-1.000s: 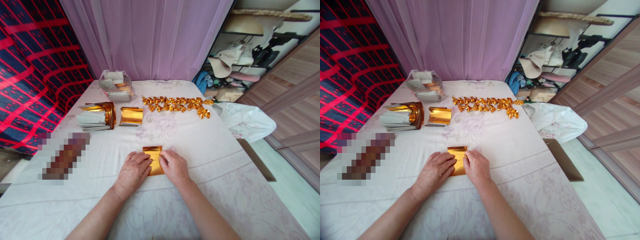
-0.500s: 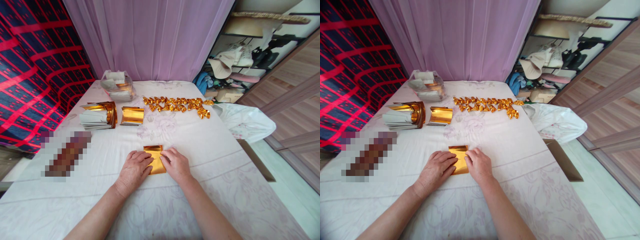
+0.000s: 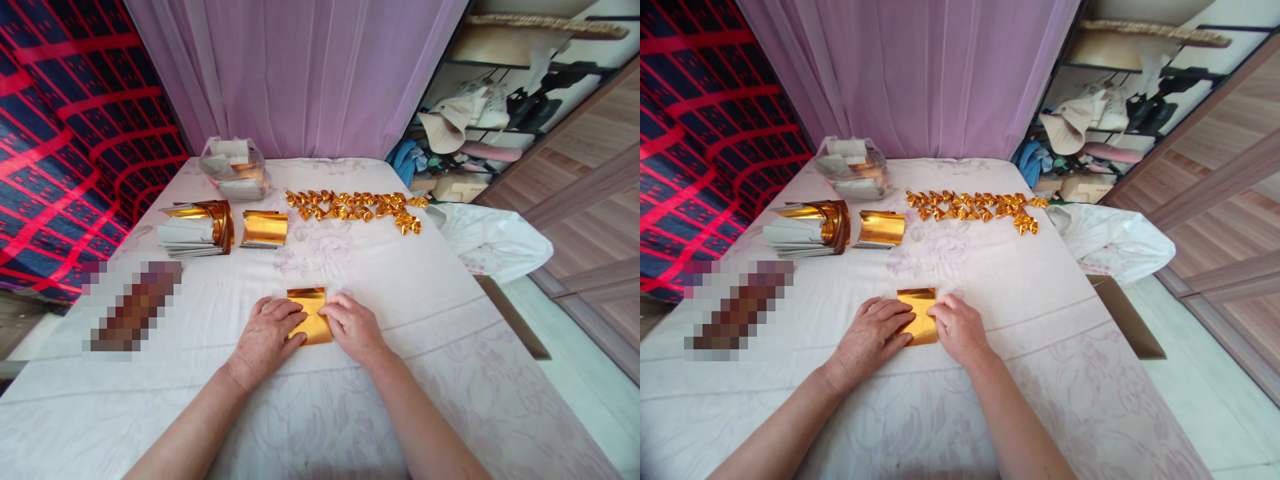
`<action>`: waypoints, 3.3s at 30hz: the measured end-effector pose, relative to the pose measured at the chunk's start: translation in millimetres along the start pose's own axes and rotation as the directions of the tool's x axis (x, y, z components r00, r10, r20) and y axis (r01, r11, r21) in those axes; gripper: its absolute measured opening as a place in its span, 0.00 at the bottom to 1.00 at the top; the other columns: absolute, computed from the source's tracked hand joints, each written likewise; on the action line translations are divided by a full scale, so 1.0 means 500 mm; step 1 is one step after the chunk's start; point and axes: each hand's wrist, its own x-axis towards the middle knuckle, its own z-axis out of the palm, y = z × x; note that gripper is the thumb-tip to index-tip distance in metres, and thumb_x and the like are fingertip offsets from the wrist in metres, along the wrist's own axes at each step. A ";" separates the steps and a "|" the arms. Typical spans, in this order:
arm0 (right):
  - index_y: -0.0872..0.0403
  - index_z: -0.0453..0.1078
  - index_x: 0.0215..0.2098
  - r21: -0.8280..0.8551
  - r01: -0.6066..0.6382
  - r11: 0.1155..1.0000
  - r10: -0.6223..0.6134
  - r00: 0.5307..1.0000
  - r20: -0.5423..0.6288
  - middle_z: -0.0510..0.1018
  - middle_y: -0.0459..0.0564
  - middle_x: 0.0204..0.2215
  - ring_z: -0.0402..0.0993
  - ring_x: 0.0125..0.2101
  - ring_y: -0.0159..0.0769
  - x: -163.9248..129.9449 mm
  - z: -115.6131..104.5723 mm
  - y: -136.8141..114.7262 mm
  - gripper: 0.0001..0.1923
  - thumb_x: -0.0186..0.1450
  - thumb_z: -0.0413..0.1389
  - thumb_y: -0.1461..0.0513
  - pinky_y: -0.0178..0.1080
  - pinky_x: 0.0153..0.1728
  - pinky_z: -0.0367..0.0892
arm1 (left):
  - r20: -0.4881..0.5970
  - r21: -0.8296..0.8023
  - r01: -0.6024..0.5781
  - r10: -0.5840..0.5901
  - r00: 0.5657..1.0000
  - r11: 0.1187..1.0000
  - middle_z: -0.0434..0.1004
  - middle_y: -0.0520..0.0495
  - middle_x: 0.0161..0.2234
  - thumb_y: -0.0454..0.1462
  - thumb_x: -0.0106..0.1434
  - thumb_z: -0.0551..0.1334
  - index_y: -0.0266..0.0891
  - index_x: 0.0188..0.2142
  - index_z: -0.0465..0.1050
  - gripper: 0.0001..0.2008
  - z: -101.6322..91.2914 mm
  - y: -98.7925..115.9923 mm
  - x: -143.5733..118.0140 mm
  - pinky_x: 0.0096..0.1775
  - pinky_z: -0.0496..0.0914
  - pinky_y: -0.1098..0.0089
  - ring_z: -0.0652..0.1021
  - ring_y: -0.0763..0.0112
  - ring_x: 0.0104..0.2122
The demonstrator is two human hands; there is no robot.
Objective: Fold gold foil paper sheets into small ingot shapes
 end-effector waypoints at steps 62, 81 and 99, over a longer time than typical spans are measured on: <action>0.51 0.70 0.28 -0.044 -0.138 0.990 0.130 0.981 -0.146 0.74 0.46 0.32 0.71 0.30 0.31 0.009 0.019 -0.015 0.06 0.63 0.54 0.62 0.33 0.32 0.62 | -0.046 0.237 -0.055 0.068 0.997 0.970 0.67 0.39 0.60 0.47 0.65 0.60 0.45 0.56 0.69 0.22 0.007 0.018 -0.009 0.60 0.55 0.42 0.68 0.51 0.59; 0.51 0.69 0.27 -0.068 -0.149 0.986 0.138 0.979 -0.151 0.74 0.46 0.31 0.71 0.30 0.31 0.012 0.020 -0.014 0.07 0.63 0.54 0.62 0.32 0.31 0.62 | -0.042 0.255 -0.099 0.113 0.993 0.962 0.70 0.39 0.59 0.44 0.69 0.52 0.35 0.62 0.61 0.25 0.058 0.059 -0.034 0.59 0.64 0.55 0.69 0.56 0.59; 0.51 0.68 0.27 -0.073 -0.172 0.982 0.162 0.978 -0.130 0.74 0.45 0.31 0.71 0.30 0.31 0.012 0.020 -0.014 0.06 0.63 0.55 0.62 0.33 0.32 0.62 | -0.020 0.212 -0.102 0.109 0.994 0.972 0.70 0.38 0.59 0.44 0.68 0.54 0.34 0.62 0.60 0.26 0.052 0.059 -0.030 0.60 0.63 0.55 0.69 0.56 0.59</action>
